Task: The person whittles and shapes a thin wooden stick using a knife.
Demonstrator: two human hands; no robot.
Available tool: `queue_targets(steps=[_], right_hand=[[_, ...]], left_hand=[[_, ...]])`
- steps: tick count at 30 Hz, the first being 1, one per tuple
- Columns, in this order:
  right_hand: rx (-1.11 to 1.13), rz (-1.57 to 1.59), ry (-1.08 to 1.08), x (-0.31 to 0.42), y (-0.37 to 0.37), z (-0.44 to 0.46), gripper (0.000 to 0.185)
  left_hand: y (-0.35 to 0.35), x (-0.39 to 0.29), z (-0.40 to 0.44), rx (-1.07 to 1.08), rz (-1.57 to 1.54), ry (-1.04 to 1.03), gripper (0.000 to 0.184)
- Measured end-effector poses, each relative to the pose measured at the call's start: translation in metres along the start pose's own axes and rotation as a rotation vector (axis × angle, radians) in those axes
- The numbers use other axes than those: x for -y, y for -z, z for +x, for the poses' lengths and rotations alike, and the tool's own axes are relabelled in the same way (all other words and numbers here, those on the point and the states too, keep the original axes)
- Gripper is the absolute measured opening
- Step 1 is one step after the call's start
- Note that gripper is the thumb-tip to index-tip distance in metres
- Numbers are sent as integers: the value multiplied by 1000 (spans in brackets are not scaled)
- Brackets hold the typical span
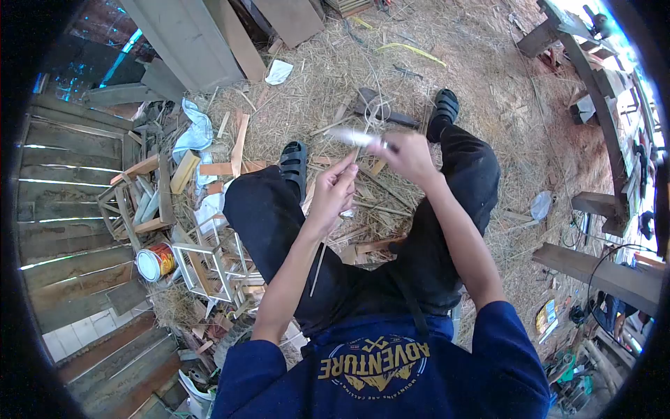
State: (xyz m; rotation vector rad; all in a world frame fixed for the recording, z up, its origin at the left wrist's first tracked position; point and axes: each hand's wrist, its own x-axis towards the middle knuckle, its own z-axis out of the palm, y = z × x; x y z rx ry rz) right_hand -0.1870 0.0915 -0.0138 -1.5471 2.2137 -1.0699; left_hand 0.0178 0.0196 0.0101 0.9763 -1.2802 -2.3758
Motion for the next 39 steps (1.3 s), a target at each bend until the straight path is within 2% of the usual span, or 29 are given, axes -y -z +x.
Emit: queue_targets(steps=[2,5,7,9,12,14,16,17,19,23,24,27,29,31,34,36,38,39], right_hand=[[56,-47,183,4,-8,-15,59],[48,-158,155,-8,-4,-7,58],[-72,-90,-80,-18,5,8,57],[-58,-97,-97,-18,8,10,58],[68,-87,79,-5,6,-8,47],[62,-73,148,0,-2,-14,54],[34,-129,185,-4,-5,-12,59],[3,-150,-1,-10,0,-3,60],[-6,-107,-154,-20,17,12,60],[-34,-143,-4,-12,-5,-4,58],[22,-142,90,-6,-5,-9,56],[10,-146,174,1,-8,-13,56],[-27,-165,-113,-24,-9,3,56],[-67,-118,-85,-14,4,7,57],[92,-31,24,9,6,-10,52],[71,-47,126,8,-6,-16,53],[107,-122,195,-2,-7,-16,53],[71,-120,142,-6,-5,-11,52]], left_hand=[[13,6,3,24,0,19,45],[6,4,0,-42,15,23,46],[0,-3,-2,-26,3,-31,47],[0,-5,-2,-38,8,-17,47],[6,-3,-1,2,24,-10,46],[8,7,2,-26,33,43,45],[2,2,-3,-11,4,-2,45],[-2,-2,-4,0,-7,-31,45],[-6,-2,-4,-18,-5,-19,45],[2,10,5,-65,55,-34,46],[4,10,5,-71,62,-22,46],[7,10,5,10,146,-36,47],[-3,12,2,-24,57,-26,48],[-6,12,3,20,31,-29,49],[6,6,5,21,1,11,40],[5,2,1,18,-55,22,32],[6,8,5,11,-75,9,37],[3,4,6,11,-81,-2,39]])
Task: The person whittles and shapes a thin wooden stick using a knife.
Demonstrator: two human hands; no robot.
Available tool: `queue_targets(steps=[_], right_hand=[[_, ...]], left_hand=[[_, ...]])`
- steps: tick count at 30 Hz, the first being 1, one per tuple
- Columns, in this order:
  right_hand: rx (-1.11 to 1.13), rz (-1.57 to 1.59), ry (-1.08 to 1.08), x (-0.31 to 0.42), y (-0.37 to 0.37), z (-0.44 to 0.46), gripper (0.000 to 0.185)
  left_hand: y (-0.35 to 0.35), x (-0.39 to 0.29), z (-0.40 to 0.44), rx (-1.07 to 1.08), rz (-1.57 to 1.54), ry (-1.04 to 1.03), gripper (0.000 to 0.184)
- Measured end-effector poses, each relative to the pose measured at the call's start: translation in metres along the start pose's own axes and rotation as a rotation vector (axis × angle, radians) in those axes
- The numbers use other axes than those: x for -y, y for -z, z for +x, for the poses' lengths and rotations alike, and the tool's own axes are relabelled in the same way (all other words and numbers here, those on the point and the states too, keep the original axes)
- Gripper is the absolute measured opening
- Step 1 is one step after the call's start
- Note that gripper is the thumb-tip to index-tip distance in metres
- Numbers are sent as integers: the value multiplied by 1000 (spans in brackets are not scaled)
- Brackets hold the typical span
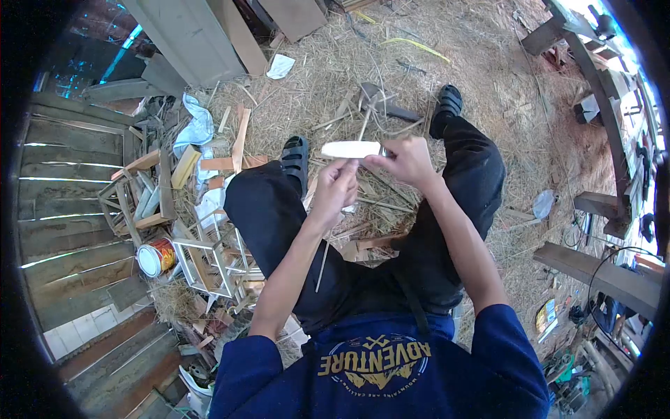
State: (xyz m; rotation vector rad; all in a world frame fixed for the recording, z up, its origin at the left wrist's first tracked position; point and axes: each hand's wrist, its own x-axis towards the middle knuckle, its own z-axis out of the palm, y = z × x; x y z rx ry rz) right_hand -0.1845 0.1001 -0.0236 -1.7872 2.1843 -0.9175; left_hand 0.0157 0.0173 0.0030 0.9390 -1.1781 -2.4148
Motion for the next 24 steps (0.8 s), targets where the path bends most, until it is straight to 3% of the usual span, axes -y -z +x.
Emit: queue_targets(steps=[2,3,4,6,9,12,16,24], right_hand=[[-72,1,-109,-8,4,9,52],[-134,21,-275,-13,8,15,61],[-43,-15,-279,-17,20,17,61],[-125,116,-293,-11,10,16,60],[57,99,-149,2,5,2,59],[-1,56,34,7,-7,-7,59],[-79,38,-248,-14,20,18,53],[-19,-1,82,9,-3,-5,50]], left_hand=[[-9,-10,-7,1,9,-23,47],[-7,-8,-7,-1,32,-12,48],[-5,-5,-7,-7,53,1,50],[-3,-3,-6,-16,33,-10,48],[-1,-4,-4,-4,44,-12,47],[5,4,-3,1,103,-8,47],[-8,-2,-8,14,109,-20,48],[4,4,-1,24,89,15,45]])
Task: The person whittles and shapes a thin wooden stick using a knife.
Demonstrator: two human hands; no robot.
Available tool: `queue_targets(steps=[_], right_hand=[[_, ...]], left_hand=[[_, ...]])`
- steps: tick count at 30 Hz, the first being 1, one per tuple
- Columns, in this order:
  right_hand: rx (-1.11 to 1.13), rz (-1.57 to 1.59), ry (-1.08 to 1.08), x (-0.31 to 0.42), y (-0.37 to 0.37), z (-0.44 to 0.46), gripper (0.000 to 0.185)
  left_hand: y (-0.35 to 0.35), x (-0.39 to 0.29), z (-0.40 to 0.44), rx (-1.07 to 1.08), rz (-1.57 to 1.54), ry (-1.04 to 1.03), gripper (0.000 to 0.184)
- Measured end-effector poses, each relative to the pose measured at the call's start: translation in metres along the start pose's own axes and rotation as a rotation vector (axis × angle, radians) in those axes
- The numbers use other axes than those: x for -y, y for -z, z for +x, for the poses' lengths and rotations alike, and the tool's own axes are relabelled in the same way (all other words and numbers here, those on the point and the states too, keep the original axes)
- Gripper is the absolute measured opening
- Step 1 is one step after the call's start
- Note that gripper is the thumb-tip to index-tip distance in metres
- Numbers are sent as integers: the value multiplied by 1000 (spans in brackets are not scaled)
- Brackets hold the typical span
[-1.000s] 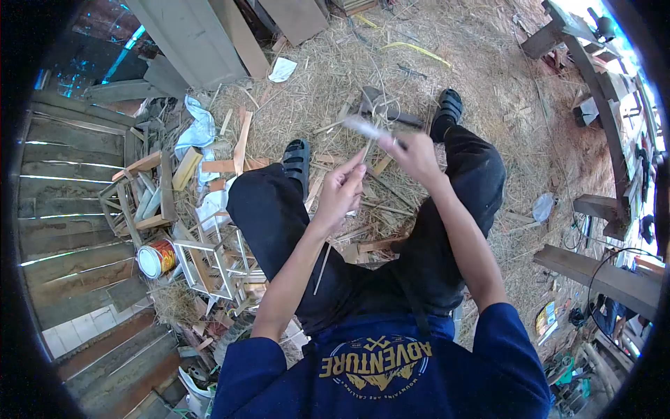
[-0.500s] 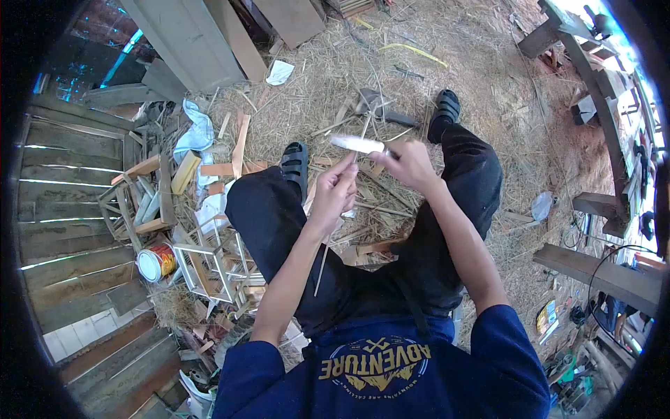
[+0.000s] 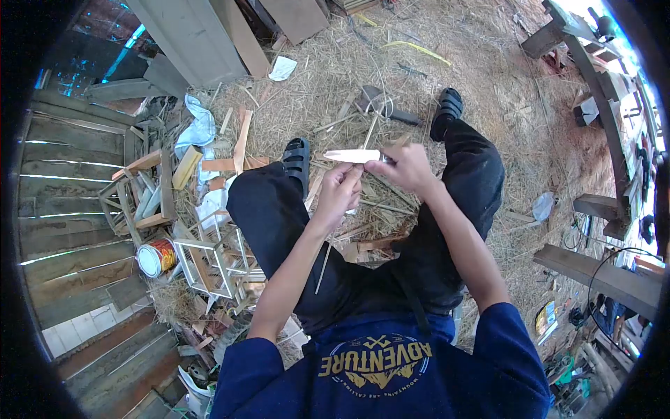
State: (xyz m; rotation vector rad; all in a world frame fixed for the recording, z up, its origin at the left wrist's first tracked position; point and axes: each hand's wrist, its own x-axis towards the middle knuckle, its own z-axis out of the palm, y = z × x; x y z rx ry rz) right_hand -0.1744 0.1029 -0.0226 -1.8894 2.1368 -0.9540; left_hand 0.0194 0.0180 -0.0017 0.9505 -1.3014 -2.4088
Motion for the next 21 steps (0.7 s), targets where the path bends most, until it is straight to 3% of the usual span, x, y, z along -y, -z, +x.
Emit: queue_targets(steps=[5,9,12,13,16,20,21], right_hand=[[-97,64,-362,-15,18,22,50],[66,89,-51,5,8,0,48],[11,64,-126,1,11,6,49],[-23,119,-296,-9,10,12,49],[-60,117,-391,-17,16,20,58],[86,138,-66,2,9,-2,47],[92,147,-98,1,2,-5,48]], left_hand=[[-15,-4,-3,-43,-48,-20,44],[-6,-3,0,-30,-14,-25,43],[-6,3,-1,-35,70,-38,44],[-15,-2,-5,-48,76,-60,44],[-21,0,-3,-46,49,-88,46],[-4,-4,-2,-10,28,-30,47],[-3,-3,-2,-7,43,-10,47]])
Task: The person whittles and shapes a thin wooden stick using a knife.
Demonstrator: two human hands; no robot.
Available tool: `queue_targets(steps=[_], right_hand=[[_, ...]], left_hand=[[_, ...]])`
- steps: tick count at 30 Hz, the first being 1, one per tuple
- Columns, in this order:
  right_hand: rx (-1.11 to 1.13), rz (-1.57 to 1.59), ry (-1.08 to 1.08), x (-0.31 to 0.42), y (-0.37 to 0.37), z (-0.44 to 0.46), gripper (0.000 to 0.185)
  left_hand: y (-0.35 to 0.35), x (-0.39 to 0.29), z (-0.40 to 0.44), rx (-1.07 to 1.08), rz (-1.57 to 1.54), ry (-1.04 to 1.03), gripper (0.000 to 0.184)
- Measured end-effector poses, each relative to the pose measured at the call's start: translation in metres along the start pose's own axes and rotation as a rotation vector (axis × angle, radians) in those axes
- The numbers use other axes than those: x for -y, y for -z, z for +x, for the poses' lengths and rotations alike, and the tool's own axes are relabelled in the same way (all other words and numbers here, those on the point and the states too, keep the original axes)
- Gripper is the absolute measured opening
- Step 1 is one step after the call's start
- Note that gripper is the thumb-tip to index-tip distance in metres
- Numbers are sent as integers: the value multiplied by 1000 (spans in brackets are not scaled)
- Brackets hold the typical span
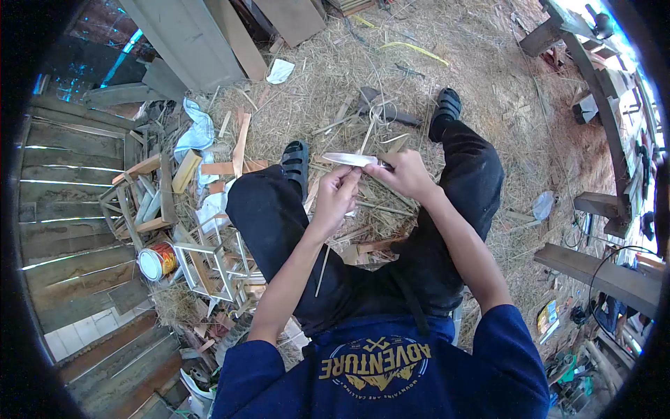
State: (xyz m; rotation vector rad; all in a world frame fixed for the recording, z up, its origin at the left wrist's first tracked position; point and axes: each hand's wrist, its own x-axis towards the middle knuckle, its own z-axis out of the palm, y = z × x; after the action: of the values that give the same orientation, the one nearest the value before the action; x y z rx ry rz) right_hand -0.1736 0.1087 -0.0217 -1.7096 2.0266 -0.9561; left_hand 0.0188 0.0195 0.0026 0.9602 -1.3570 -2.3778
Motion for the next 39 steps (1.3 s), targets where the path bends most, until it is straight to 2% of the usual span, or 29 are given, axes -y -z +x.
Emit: queue_targets(steps=[3,4,7,12,15,16,19,20,22,23,27,28,31,34,37,39], right_hand=[[-67,-72,-171,-21,4,16,48],[-136,65,-359,-24,11,24,50],[-148,60,-280,-25,6,24,53],[69,-78,-83,-6,1,7,54],[-102,14,-285,-12,11,23,53],[-122,-68,-249,-19,11,26,51],[-88,-27,-173,-9,7,15,48],[-46,-84,-30,-9,3,9,49],[-49,-95,12,-4,3,6,50],[-44,-99,31,-2,3,3,50],[-110,-144,-104,-14,10,19,55],[-191,-180,-23,-13,9,19,57],[-230,-178,-69,-11,15,21,64],[-201,-207,-222,-18,24,25,62],[-209,-89,-229,-12,10,22,60],[-117,-145,-96,-6,7,13,56]], left_hand=[[-9,2,1,-57,10,-81,46],[-15,-3,-3,-52,24,-62,46],[-11,4,0,-64,37,-89,45],[-3,6,1,-135,107,-78,44],[-11,-1,2,-149,35,-128,43],[-11,-5,3,-146,-3,-152,43],[-7,-1,0,-151,86,-179,43],[-5,0,1,-142,88,-142,44],[-2,2,1,-125,87,-58,44],[-2,4,1,-128,60,-79,45],[-12,-12,5,-135,2,-111,48],[-9,-10,8,-133,3,-114,48],[-10,-13,6,-101,-31,-105,49],[-13,-12,4,-82,-74,-95,48],[-10,-9,-2,-76,-98,-93,47],[-4,-6,0,-58,-82,-77,46]])
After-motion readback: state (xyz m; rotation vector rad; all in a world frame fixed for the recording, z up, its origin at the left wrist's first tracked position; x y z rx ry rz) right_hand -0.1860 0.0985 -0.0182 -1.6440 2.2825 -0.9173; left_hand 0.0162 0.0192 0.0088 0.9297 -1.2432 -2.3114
